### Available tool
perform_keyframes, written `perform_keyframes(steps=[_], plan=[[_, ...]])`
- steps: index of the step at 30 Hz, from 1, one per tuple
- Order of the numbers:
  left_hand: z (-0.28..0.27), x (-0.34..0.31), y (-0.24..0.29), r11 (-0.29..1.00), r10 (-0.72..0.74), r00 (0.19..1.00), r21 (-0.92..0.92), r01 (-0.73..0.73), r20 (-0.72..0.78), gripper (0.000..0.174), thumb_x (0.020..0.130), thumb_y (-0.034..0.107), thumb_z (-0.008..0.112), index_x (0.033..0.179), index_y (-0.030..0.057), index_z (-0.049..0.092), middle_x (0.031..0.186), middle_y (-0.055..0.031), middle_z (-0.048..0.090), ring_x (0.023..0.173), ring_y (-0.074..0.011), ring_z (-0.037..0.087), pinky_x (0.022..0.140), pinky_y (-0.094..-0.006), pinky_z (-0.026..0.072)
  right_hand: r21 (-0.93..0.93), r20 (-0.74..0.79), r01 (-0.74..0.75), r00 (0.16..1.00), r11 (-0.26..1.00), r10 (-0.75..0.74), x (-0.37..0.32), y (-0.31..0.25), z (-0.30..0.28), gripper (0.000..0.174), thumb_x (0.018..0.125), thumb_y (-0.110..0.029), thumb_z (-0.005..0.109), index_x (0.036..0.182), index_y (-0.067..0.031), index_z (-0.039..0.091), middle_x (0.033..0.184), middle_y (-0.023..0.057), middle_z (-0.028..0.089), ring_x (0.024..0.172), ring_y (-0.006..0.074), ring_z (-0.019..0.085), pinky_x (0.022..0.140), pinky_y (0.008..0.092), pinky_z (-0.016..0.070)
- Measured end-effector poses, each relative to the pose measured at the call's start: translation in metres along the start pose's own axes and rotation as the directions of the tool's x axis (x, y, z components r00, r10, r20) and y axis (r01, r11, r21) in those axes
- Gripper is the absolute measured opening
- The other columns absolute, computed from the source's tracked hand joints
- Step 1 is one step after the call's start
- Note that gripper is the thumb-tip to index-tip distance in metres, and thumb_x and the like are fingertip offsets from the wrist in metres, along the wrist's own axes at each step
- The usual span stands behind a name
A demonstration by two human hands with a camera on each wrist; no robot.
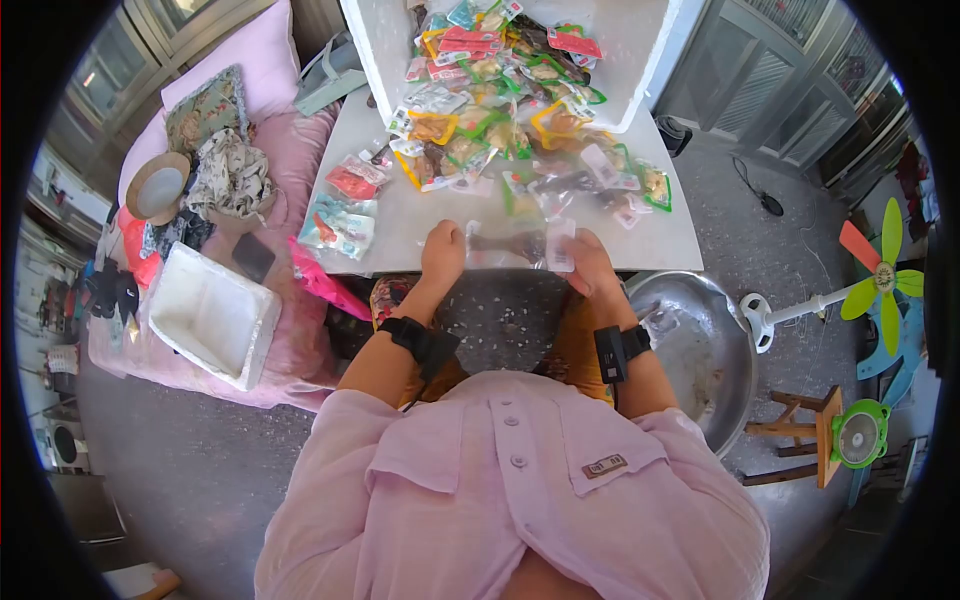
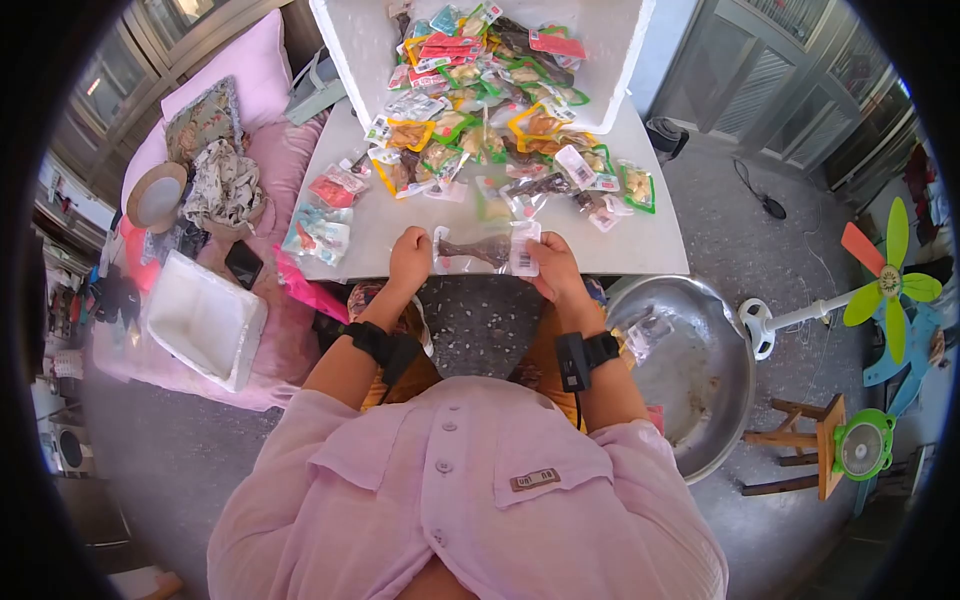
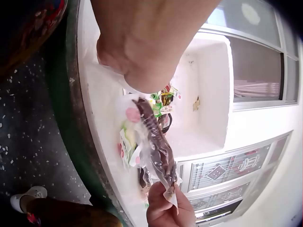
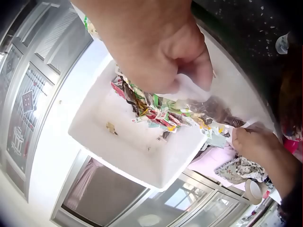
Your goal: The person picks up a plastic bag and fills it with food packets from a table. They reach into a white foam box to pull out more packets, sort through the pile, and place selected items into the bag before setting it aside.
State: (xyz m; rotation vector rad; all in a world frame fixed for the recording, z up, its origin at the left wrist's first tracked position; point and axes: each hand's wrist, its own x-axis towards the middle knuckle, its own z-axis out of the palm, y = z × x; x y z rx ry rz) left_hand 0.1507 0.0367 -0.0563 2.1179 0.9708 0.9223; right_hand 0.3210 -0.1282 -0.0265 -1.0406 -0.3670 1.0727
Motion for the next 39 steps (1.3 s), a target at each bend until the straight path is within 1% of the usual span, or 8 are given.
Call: perform_keyframes(steps=[6, 10, 18, 21, 25, 30, 33, 39], plan=[[-0.007, -0.009, 0.018, 0.958, 0.028, 0.999, 0.284, -0.039, 0.044, 0.009, 0.073, 0.011, 0.046, 0.078, 0.0038, 0.049, 0.074, -0.0169, 0.051, 0.07, -0.0352, 0.049, 0.061, -0.0415, 0.0395, 0.012, -0.051, 0.03, 0.998, 0.999, -0.03, 0.012, 0.01, 0.0, 0.004, 0.079, -0.007, 0.047, 0.082, -0.0045, 0.045, 0.071, 0.0067, 0.053, 0.058, 0.0169, 0.054, 0.047, 0.0298, 0.0454], [-0.006, -0.009, 0.025, 0.957, 0.047, 0.996, 0.281, -0.065, 0.07, 0.009, 0.073, 0.011, 0.046, 0.08, 0.0048, 0.048, 0.076, -0.0167, 0.05, 0.07, -0.0355, 0.049, 0.061, -0.0428, 0.0395, 0.065, -0.16, 0.015, 0.987, 0.998, -0.005, 0.006, 0.006, 0.017, 0.006, 0.078, -0.008, 0.047, 0.083, -0.0048, 0.045, 0.072, 0.0071, 0.053, 0.058, 0.0172, 0.054, 0.047, 0.0299, 0.0453], [-0.014, -0.004, 0.036, 0.935, -0.005, 0.992, 0.354, -0.04, 0.127, 0.013, 0.074, 0.015, 0.044, 0.077, 0.0032, 0.047, 0.078, -0.0185, 0.051, 0.07, -0.0348, 0.052, 0.062, -0.0426, 0.0409, -0.079, -0.11, -0.067, 0.992, 0.995, 0.058, 0.011, 0.006, 0.021, 0.008, 0.076, -0.007, 0.048, 0.083, -0.0039, 0.045, 0.074, 0.0078, 0.054, 0.059, 0.0183, 0.055, 0.045, 0.0308, 0.0452], [-0.023, 0.002, 0.037, 0.974, -0.225, 0.953, 0.005, 0.228, 0.202, 0.014, 0.074, 0.016, 0.044, 0.079, 0.003, 0.048, 0.078, -0.0175, 0.052, 0.072, -0.0323, 0.052, 0.062, -0.0409, 0.0405, 0.076, -0.216, 0.01, 0.976, 0.997, 0.007, 0.014, 0.002, 0.023, 0.008, 0.075, -0.005, 0.048, 0.083, -0.0031, 0.046, 0.073, 0.008, 0.053, 0.057, 0.0177, 0.054, 0.043, 0.0301, 0.0446], [-0.013, 0.005, 0.02, 0.992, -0.111, 0.984, 0.072, 0.102, 0.141, 0.013, 0.074, 0.014, 0.044, 0.079, 0.0033, 0.05, 0.075, -0.016, 0.053, 0.071, -0.0299, 0.052, 0.062, -0.038, 0.0402, -0.023, -0.245, 0.07, 0.967, 0.997, -0.074, 0.014, 0.009, 0.029, 0.008, 0.074, -0.003, 0.046, 0.081, 0.0006, 0.047, 0.071, 0.0065, 0.05, 0.057, 0.0162, 0.052, 0.042, 0.0275, 0.0418], [-0.007, -0.002, 0.022, 0.966, 0.094, 0.995, 0.24, -0.099, 0.032, 0.011, 0.075, 0.011, 0.044, 0.078, 0.0026, 0.05, 0.067, -0.0149, 0.053, 0.062, -0.0281, 0.053, 0.058, -0.0354, 0.0406, -0.163, -0.122, -0.063, 0.992, 0.985, 0.043, 0.009, 0.002, 0.029, 0.007, 0.074, -0.003, 0.047, 0.079, 0.0004, 0.048, 0.068, 0.0057, 0.05, 0.054, 0.015, 0.051, 0.043, 0.0269, 0.041], [-0.011, -0.002, 0.02, 0.99, -0.117, 0.986, 0.096, 0.106, 0.117, 0.013, 0.076, 0.014, 0.042, 0.078, 0.0038, 0.049, 0.078, -0.0163, 0.054, 0.075, -0.0328, 0.05, 0.065, -0.039, 0.0393, -0.024, -0.106, -0.036, 0.994, 0.999, 0.033, 0.015, 0.004, 0.011, 0.008, 0.074, -0.003, 0.048, 0.081, -0.0011, 0.046, 0.07, 0.0067, 0.051, 0.057, 0.017, 0.053, 0.043, 0.0299, 0.0434], [-0.019, -0.002, 0.042, 0.992, -0.12, 0.981, -0.005, 0.123, 0.152, 0.013, 0.077, 0.013, 0.042, 0.077, 0.0025, 0.049, 0.071, -0.0161, 0.054, 0.067, -0.0297, 0.053, 0.06, -0.0374, 0.04, 0.075, -0.203, -0.005, 0.979, 0.997, 0.02, 0.022, 0.007, 0.011, 0.007, 0.074, -0.004, 0.048, 0.08, -0.0023, 0.045, 0.072, 0.0074, 0.052, 0.06, 0.0182, 0.053, 0.048, 0.0321, 0.0446]])
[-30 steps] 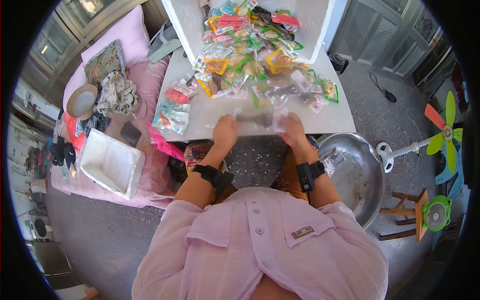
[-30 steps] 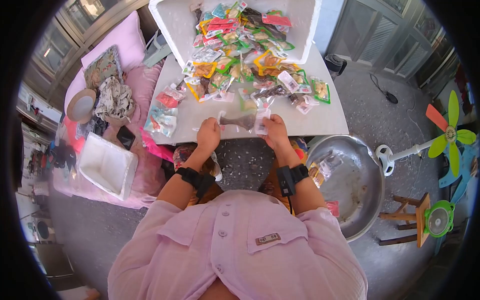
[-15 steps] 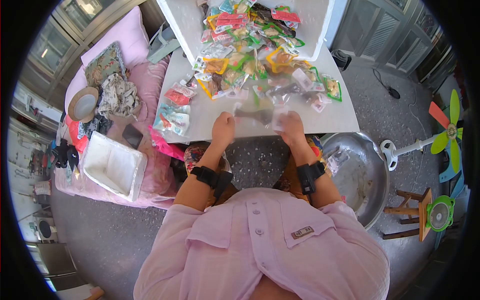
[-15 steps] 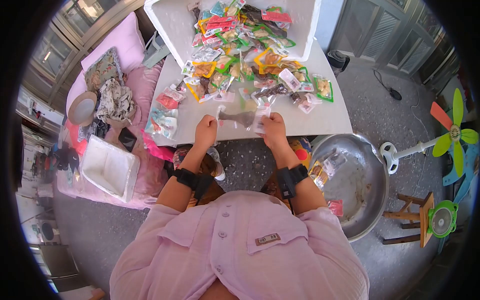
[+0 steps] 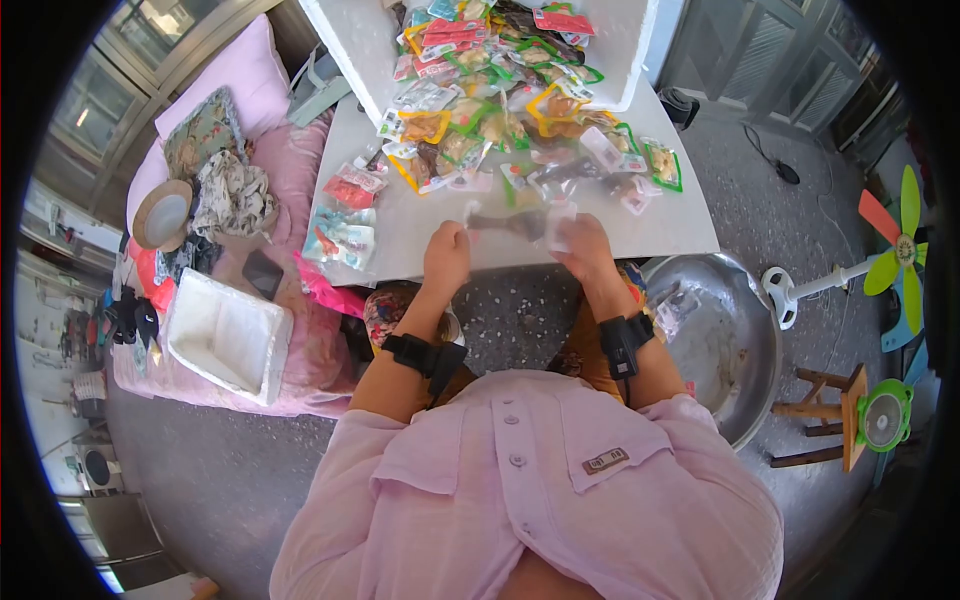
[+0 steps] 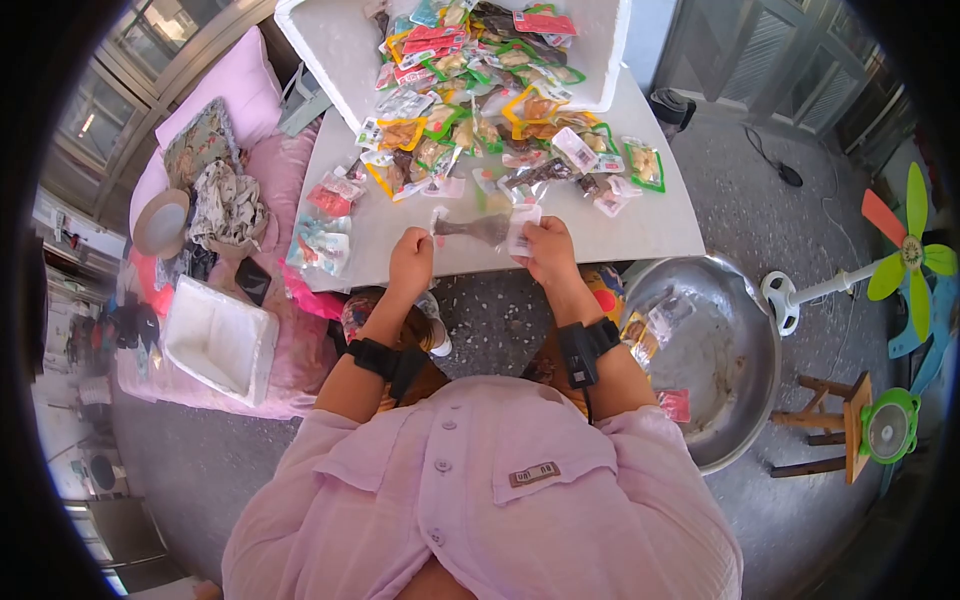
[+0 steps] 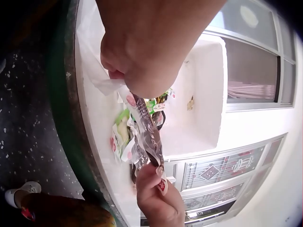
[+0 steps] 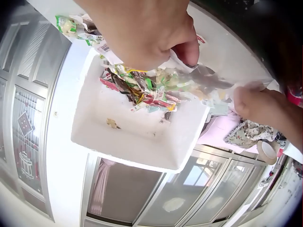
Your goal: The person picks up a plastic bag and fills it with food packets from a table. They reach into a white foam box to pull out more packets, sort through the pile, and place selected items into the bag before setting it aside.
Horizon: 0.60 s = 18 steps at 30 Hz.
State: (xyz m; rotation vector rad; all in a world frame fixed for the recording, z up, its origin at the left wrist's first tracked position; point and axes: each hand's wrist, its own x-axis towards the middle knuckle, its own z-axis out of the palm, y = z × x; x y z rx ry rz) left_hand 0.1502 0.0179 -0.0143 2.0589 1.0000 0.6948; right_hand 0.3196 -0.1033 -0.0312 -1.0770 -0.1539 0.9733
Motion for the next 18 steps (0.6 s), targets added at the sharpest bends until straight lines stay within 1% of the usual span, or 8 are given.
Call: perform_keyframes(steps=[1, 3, 7, 10, 12, 13, 15, 18], plan=[[0.001, 0.001, -0.001, 0.999, 0.036, 0.999, -0.018, -0.036, -0.004, 0.012, 0.077, 0.012, 0.042, 0.077, 0.0024, 0.049, 0.07, -0.016, 0.054, 0.066, -0.0293, 0.053, 0.059, -0.0371, 0.0401, -0.034, 0.027, 0.015, 1.0, 0.999, -0.015, -0.001, 0.001, 0.0, 0.006, 0.074, -0.004, 0.048, 0.079, -0.0025, 0.045, 0.072, 0.0072, 0.052, 0.06, 0.018, 0.053, 0.05, 0.0314, 0.0442], [0.004, 0.002, -0.008, 0.993, 0.101, 0.995, -0.053, -0.102, -0.011, 0.012, 0.076, 0.012, 0.042, 0.076, 0.002, 0.05, 0.068, -0.0158, 0.054, 0.065, -0.0284, 0.053, 0.058, -0.0364, 0.0404, -0.358, 0.005, 0.233, 0.969, 0.904, -0.247, -0.005, 0.007, 0.003, 0.005, 0.073, -0.003, 0.048, 0.077, -0.0024, 0.045, 0.071, 0.0069, 0.051, 0.059, 0.0171, 0.052, 0.05, 0.029, 0.0424], [0.01, 0.002, -0.023, 0.991, 0.036, 0.998, -0.127, -0.042, -0.051, 0.011, 0.075, 0.011, 0.044, 0.075, 0.0016, 0.051, 0.068, -0.0157, 0.054, 0.065, -0.028, 0.054, 0.058, -0.0343, 0.041, -0.808, 0.186, 0.455, 0.799, 0.374, -0.571, -0.025, -0.001, 0.011, 0.005, 0.071, -0.003, 0.049, 0.073, -0.0018, 0.045, 0.068, 0.0059, 0.05, 0.057, 0.0158, 0.05, 0.049, 0.026, 0.0388], [0.009, 0.001, -0.029, 1.0, -0.016, 1.0, -0.016, 0.016, 0.006, 0.012, 0.074, 0.012, 0.045, 0.076, 0.0014, 0.051, 0.068, -0.0155, 0.054, 0.065, -0.0273, 0.054, 0.06, -0.0329, 0.0414, -0.811, 0.165, 0.448, 0.792, 0.376, -0.588, -0.025, -0.001, 0.011, 0.006, 0.072, -0.004, 0.049, 0.075, -0.0021, 0.046, 0.067, 0.0057, 0.05, 0.057, 0.0168, 0.051, 0.049, 0.0272, 0.0409], [0.006, -0.001, -0.027, 0.993, -0.066, 0.996, 0.099, 0.06, 0.056, 0.012, 0.074, 0.012, 0.046, 0.076, 0.0013, 0.051, 0.068, -0.0154, 0.054, 0.065, -0.0268, 0.053, 0.06, -0.0321, 0.0414, -0.535, -0.01, 0.268, 0.946, 0.801, -0.323, -0.026, -0.006, 0.015, 0.005, 0.072, -0.005, 0.049, 0.076, -0.0031, 0.046, 0.068, 0.0057, 0.051, 0.059, 0.0176, 0.052, 0.049, 0.0291, 0.0427], [0.007, 0.0, -0.029, 0.998, -0.047, 0.998, 0.054, 0.045, 0.03, 0.012, 0.074, 0.012, 0.046, 0.076, 0.0013, 0.051, 0.069, -0.0153, 0.054, 0.065, -0.0265, 0.053, 0.06, -0.0319, 0.0414, -0.341, -0.046, 0.13, 0.987, 0.931, -0.155, -0.025, -0.009, 0.017, 0.005, 0.073, -0.005, 0.049, 0.077, -0.0036, 0.046, 0.068, 0.0057, 0.051, 0.06, 0.0179, 0.052, 0.049, 0.03, 0.0436], [0.012, 0.004, -0.04, 0.999, -0.014, 1.0, -0.035, 0.013, -0.023, 0.013, 0.074, 0.012, 0.046, 0.076, 0.0015, 0.052, 0.069, -0.015, 0.054, 0.065, -0.0258, 0.053, 0.06, -0.0317, 0.0413, -0.155, -0.054, 0.024, 0.998, 0.988, -0.033, -0.023, -0.01, 0.014, 0.007, 0.073, -0.005, 0.049, 0.08, -0.0044, 0.046, 0.071, 0.0063, 0.052, 0.061, 0.0182, 0.053, 0.048, 0.0319, 0.0448], [0.013, 0.009, -0.052, 0.99, -0.048, 0.999, -0.134, 0.046, -0.008, 0.011, 0.076, 0.012, 0.046, 0.076, 0.0026, 0.052, 0.063, -0.0051, 0.051, 0.055, -0.0136, 0.049, 0.05, -0.0254, 0.0382, -0.006, -0.038, -0.042, 0.998, 0.999, 0.042, -0.012, -0.002, 0.005, 0.012, 0.073, -0.005, 0.049, 0.084, -0.0051, 0.044, 0.074, 0.0069, 0.052, 0.062, 0.0183, 0.053, 0.048, 0.0327, 0.0453]])
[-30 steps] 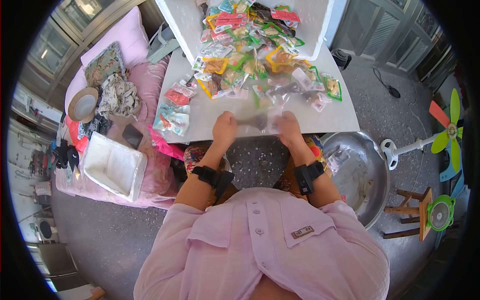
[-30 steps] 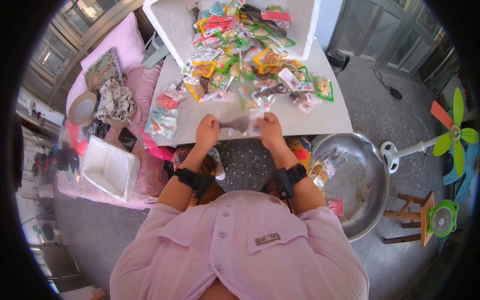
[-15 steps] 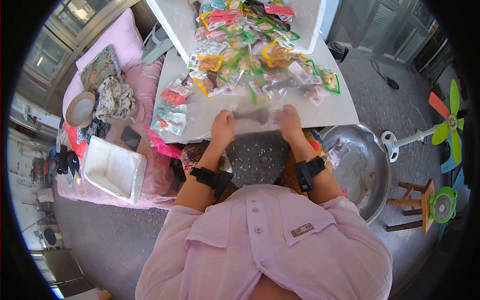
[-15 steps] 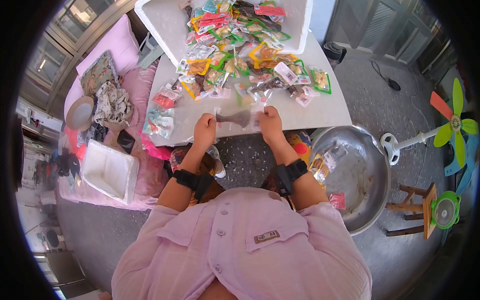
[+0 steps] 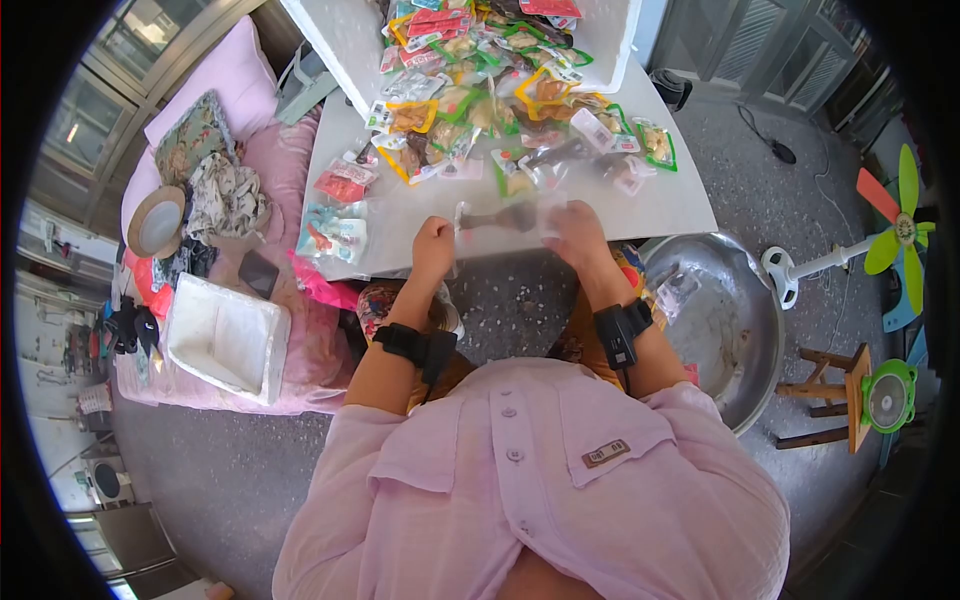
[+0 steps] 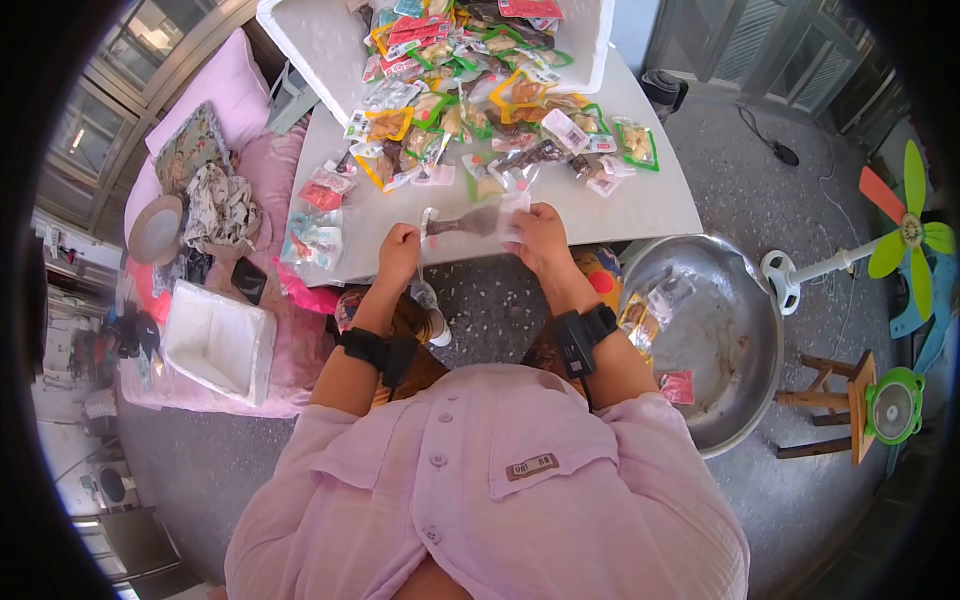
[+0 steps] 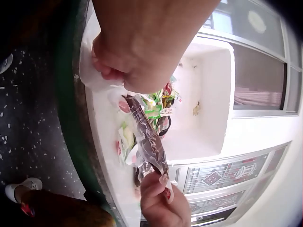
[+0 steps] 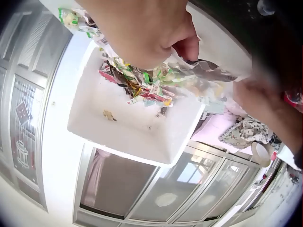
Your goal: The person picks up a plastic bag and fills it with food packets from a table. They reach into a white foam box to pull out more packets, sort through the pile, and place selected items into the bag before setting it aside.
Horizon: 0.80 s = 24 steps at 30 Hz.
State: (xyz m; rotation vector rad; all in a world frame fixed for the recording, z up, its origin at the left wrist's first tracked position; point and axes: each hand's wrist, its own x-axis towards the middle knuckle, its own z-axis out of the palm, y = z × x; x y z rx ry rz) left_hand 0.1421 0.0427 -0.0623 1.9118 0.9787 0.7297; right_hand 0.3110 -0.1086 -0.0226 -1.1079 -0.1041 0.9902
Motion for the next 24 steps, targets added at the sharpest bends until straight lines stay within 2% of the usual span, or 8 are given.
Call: perform_keyframes(steps=[3, 6, 15, 16, 19, 21, 22, 24], plan=[[0.003, 0.002, -0.014, 0.996, 0.01, 1.0, -0.086, -0.008, 0.027, 0.01, 0.076, 0.011, 0.046, 0.078, 0.0032, 0.051, 0.061, -0.0029, 0.049, 0.051, -0.0117, 0.046, 0.047, -0.0231, 0.0364, 0.074, -0.039, 0.01, 0.999, 0.997, -0.007, -0.003, 0.002, 0.003, 0.015, 0.073, -0.005, 0.049, 0.087, -0.0051, 0.043, 0.076, 0.0074, 0.052, 0.063, 0.0186, 0.053, 0.048, 0.0329, 0.0452], [-0.009, -0.002, 0.016, 0.849, -0.324, 0.935, -0.391, 0.356, 0.147, 0.009, 0.075, 0.009, 0.046, 0.081, 0.0035, 0.049, 0.059, -0.0014, 0.046, 0.049, -0.0105, 0.044, 0.045, -0.022, 0.0358, 0.101, -0.088, 0.049, 0.995, 0.994, -0.041, -0.012, 0.003, 0.012, 0.015, 0.073, -0.005, 0.049, 0.086, -0.0045, 0.042, 0.076, 0.008, 0.052, 0.063, 0.0188, 0.053, 0.048, 0.0331, 0.0455], [-0.013, 0.002, 0.014, 0.597, -0.387, 0.881, -0.654, 0.464, 0.272, 0.013, 0.071, 0.009, 0.049, 0.083, 0.0028, 0.049, 0.06, -0.0006, 0.045, 0.049, -0.0088, 0.041, 0.043, -0.0208, 0.0327, 0.086, -0.041, 0.133, 0.991, 0.987, -0.13, -0.016, 0.013, 0.021, 0.015, 0.074, -0.006, 0.05, 0.088, -0.0028, 0.043, 0.079, 0.0078, 0.05, 0.068, 0.0185, 0.051, 0.053, 0.0313, 0.0432], [-0.013, 0.002, 0.012, 0.598, -0.376, 0.884, -0.656, 0.46, 0.278, 0.012, 0.071, 0.008, 0.049, 0.082, 0.0027, 0.049, 0.06, -0.0007, 0.045, 0.05, -0.0092, 0.041, 0.043, -0.0211, 0.0331, 0.093, -0.041, 0.144, 0.989, 0.985, -0.14, -0.019, 0.013, 0.023, 0.015, 0.074, -0.005, 0.05, 0.087, -0.0031, 0.044, 0.079, 0.0078, 0.05, 0.067, 0.018, 0.051, 0.054, 0.0307, 0.043], [-0.012, 0.002, 0.012, 0.652, -0.348, 0.906, -0.632, 0.419, 0.241, 0.008, 0.072, 0.007, 0.049, 0.078, 0.0022, 0.049, 0.06, -0.0013, 0.046, 0.051, -0.0107, 0.044, 0.045, -0.0227, 0.0344, -0.08, 0.049, 0.39, 0.921, 0.917, -0.387, -0.022, 0.022, 0.026, 0.011, 0.075, -0.008, 0.049, 0.084, -0.0024, 0.045, 0.077, 0.009, 0.05, 0.066, 0.0172, 0.05, 0.058, 0.0293, 0.0417], [-0.008, -0.002, 0.019, 0.749, -0.326, 0.933, -0.561, 0.352, 0.15, 0.005, 0.073, 0.007, 0.048, 0.074, 0.0017, 0.049, 0.06, -0.0023, 0.046, 0.052, -0.0121, 0.045, 0.047, -0.0248, 0.0359, -0.462, 0.118, 0.5, 0.853, 0.733, -0.508, -0.037, 0.018, 0.033, 0.01, 0.075, -0.007, 0.048, 0.083, -0.0015, 0.046, 0.074, 0.0095, 0.05, 0.066, 0.0163, 0.05, 0.059, 0.028, 0.0414], [-0.007, -0.002, 0.017, 0.865, -0.231, 0.97, -0.443, 0.238, 0.071, 0.005, 0.073, 0.007, 0.048, 0.072, 0.0017, 0.049, 0.061, -0.0038, 0.047, 0.053, -0.0144, 0.046, 0.048, -0.0264, 0.0365, -0.621, 0.172, 0.524, 0.817, 0.583, -0.551, -0.045, 0.016, 0.038, 0.009, 0.075, -0.007, 0.047, 0.082, -0.0011, 0.046, 0.072, 0.0098, 0.05, 0.066, 0.0159, 0.051, 0.059, 0.0274, 0.0412], [-0.004, -0.002, 0.012, 0.988, 0.002, 0.999, -0.153, -0.009, -0.043, 0.006, 0.072, 0.006, 0.048, 0.068, 0.0015, 0.049, 0.063, -0.0068, 0.049, 0.055, -0.019, 0.048, 0.05, -0.0297, 0.0379, -0.653, 0.221, 0.553, 0.793, 0.518, -0.567, -0.046, 0.024, 0.039, 0.01, 0.076, -0.008, 0.046, 0.082, -0.0006, 0.046, 0.073, 0.0109, 0.05, 0.068, 0.0171, 0.051, 0.06, 0.0293, 0.0408]])
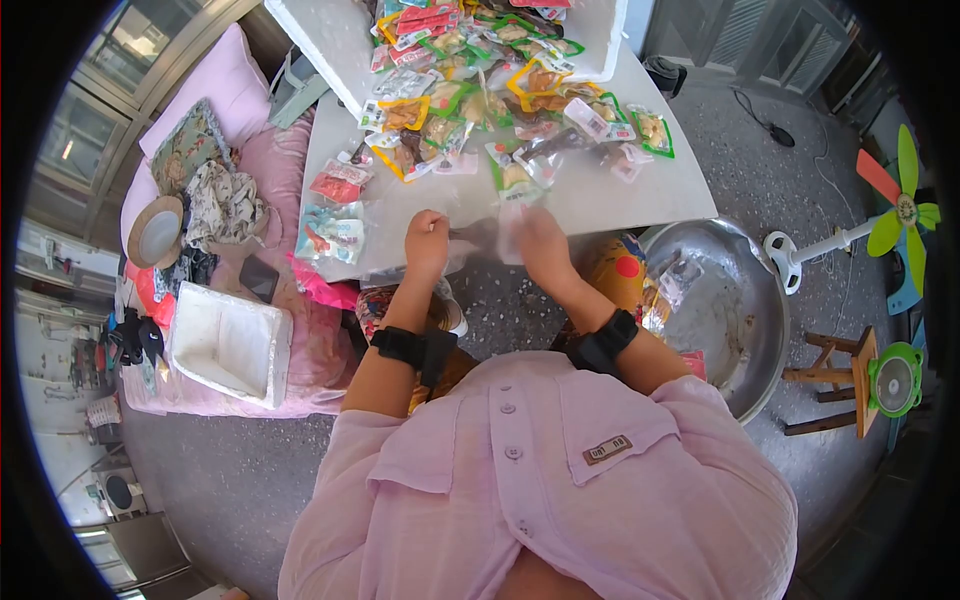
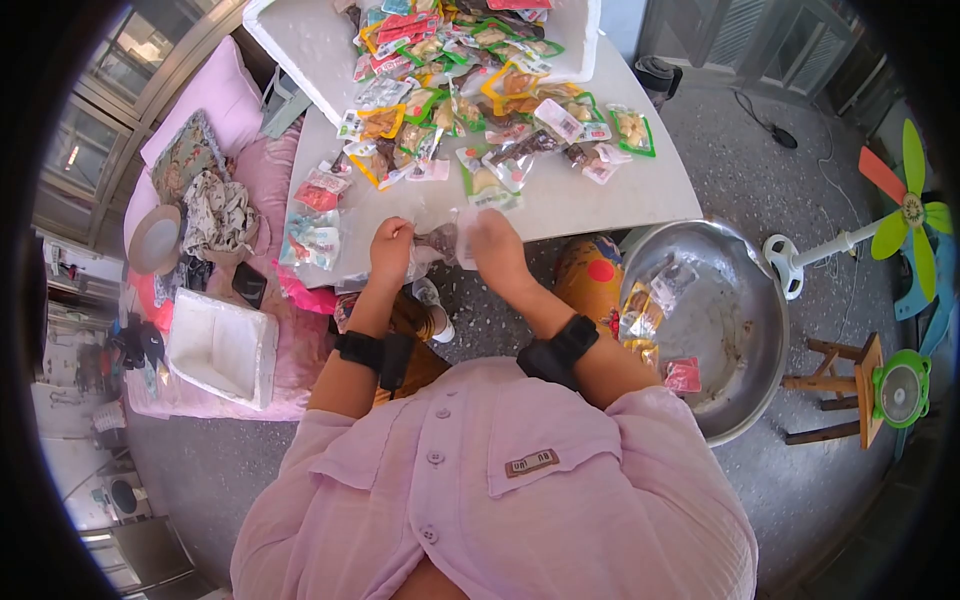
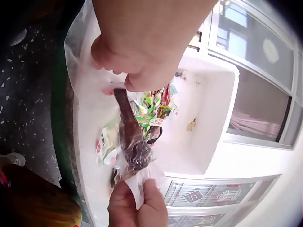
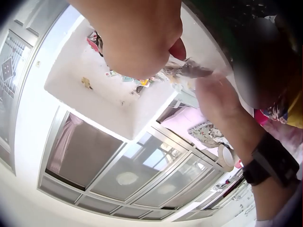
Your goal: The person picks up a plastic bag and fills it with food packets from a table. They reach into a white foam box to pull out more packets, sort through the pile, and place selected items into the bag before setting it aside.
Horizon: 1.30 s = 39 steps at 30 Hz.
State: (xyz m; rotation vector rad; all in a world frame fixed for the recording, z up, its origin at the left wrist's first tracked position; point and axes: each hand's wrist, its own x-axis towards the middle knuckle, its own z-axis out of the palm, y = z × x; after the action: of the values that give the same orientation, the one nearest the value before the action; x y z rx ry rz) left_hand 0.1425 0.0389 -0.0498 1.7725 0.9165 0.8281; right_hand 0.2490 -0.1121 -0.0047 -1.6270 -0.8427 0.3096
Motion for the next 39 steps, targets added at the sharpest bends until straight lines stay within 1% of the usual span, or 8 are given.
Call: perform_keyframes(steps=[3, 6, 14, 23, 26, 30, 35, 39], plan=[[-0.002, -0.001, 0.019, 0.824, 0.477, 0.878, 0.329, -0.462, 0.039, 0.006, 0.07, 0.006, 0.049, 0.066, 0.0018, 0.05, 0.067, -0.0125, 0.051, 0.059, -0.0267, 0.049, 0.055, -0.0349, 0.0388, 0.261, 0.015, -0.098, 0.995, 0.96, 0.098, 0.0, 0.024, 0.011, 0.01, 0.075, -0.006, 0.046, 0.083, -0.0009, 0.048, 0.076, 0.0102, 0.052, 0.067, 0.0177, 0.052, 0.056, 0.0279, 0.0415], [0.005, -0.014, 0.035, 0.745, 0.55, 0.834, 0.434, -0.507, 0.03, 0.005, 0.069, 0.007, 0.049, 0.067, 0.0032, 0.05, 0.069, -0.0158, 0.051, 0.064, -0.0317, 0.048, 0.057, -0.0385, 0.0389, 0.718, 0.176, -0.388, 0.905, 0.579, 0.387, 0.007, 0.038, 0.017, 0.011, 0.075, -0.004, 0.046, 0.085, -0.001, 0.048, 0.077, 0.0087, 0.053, 0.067, 0.0174, 0.053, 0.052, 0.0264, 0.0421], [0.019, -0.028, 0.069, 0.78, 0.343, 0.901, 0.455, -0.43, 0.264, 0.009, 0.073, 0.012, 0.046, 0.077, 0.005, 0.05, 0.075, -0.0144, 0.051, 0.073, -0.0326, 0.05, 0.062, -0.0401, 0.0397, 0.876, 0.422, -0.463, 0.872, 0.136, 0.25, 0.018, 0.024, 0.034, 0.018, 0.075, 0.004, 0.04, 0.092, 0.0032, 0.045, 0.085, 0.0109, 0.052, 0.077, 0.0214, 0.054, 0.061, 0.0297, 0.047], [0.017, -0.036, 0.075, 0.796, 0.374, 0.886, 0.395, -0.459, 0.275, 0.012, 0.075, 0.014, 0.044, 0.078, 0.0044, 0.05, 0.076, -0.015, 0.051, 0.074, -0.0328, 0.05, 0.062, -0.0399, 0.0397, 0.802, 0.495, -0.591, 0.739, 0.085, 0.457, 0.031, 0.015, 0.055, 0.019, 0.077, 0.002, 0.032, 0.092, 0.0057, 0.044, 0.093, 0.0157, 0.051, 0.082, 0.0243, 0.053, 0.07, 0.0336, 0.0467], [0.017, -0.029, 0.058, 0.805, 0.347, 0.908, 0.422, -0.416, 0.235, 0.012, 0.075, 0.014, 0.044, 0.077, 0.0039, 0.05, 0.075, -0.0146, 0.051, 0.074, -0.0323, 0.05, 0.063, -0.0393, 0.0395, 0.666, 0.682, -0.738, 0.661, 0.108, 0.314, 0.042, 0.045, 0.068, 0.019, 0.077, -0.002, 0.036, 0.093, 0.006, 0.043, 0.092, 0.0156, 0.051, 0.077, 0.0232, 0.054, 0.067, 0.0338, 0.0474], [0.017, -0.027, 0.037, 0.842, 0.276, 0.941, 0.423, -0.335, 0.197, 0.013, 0.075, 0.015, 0.043, 0.08, 0.0047, 0.05, 0.077, -0.0155, 0.052, 0.076, -0.0328, 0.05, 0.065, -0.0406, 0.0395, 0.305, 0.7, -0.764, 0.585, 0.569, 0.411, 0.043, 0.051, 0.045, 0.018, 0.076, -0.01, 0.043, 0.089, 0.0022, 0.047, 0.086, 0.0125, 0.053, 0.069, 0.0207, 0.056, 0.059, 0.0335, 0.0478], [0.026, -0.023, 0.019, 0.852, 0.258, 0.945, 0.414, -0.321, 0.203, 0.009, 0.074, 0.012, 0.045, 0.075, 0.0039, 0.048, 0.074, -0.0145, 0.051, 0.074, -0.0316, 0.05, 0.062, -0.0388, 0.0393, -0.012, 0.419, -0.223, 0.884, 0.975, 0.207, 0.066, 0.044, -0.013, 0.018, 0.071, -0.013, 0.048, 0.084, -0.0002, 0.05, 0.076, 0.0114, 0.054, 0.066, 0.0191, 0.056, 0.054, 0.0321, 0.0445], [0.033, -0.024, 0.018, 0.841, 0.277, 0.941, 0.424, -0.335, 0.195, 0.01, 0.074, 0.014, 0.044, 0.075, 0.0043, 0.048, 0.073, -0.0157, 0.051, 0.072, -0.0334, 0.05, 0.062, -0.0419, 0.0388, -0.477, -0.118, 0.016, 0.99, 0.879, -0.082, 0.097, 0.086, -0.032, 0.022, 0.067, -0.012, 0.05, 0.084, 0.0018, 0.049, 0.075, 0.0121, 0.053, 0.066, 0.0221, 0.055, 0.058, 0.0335, 0.0422]])
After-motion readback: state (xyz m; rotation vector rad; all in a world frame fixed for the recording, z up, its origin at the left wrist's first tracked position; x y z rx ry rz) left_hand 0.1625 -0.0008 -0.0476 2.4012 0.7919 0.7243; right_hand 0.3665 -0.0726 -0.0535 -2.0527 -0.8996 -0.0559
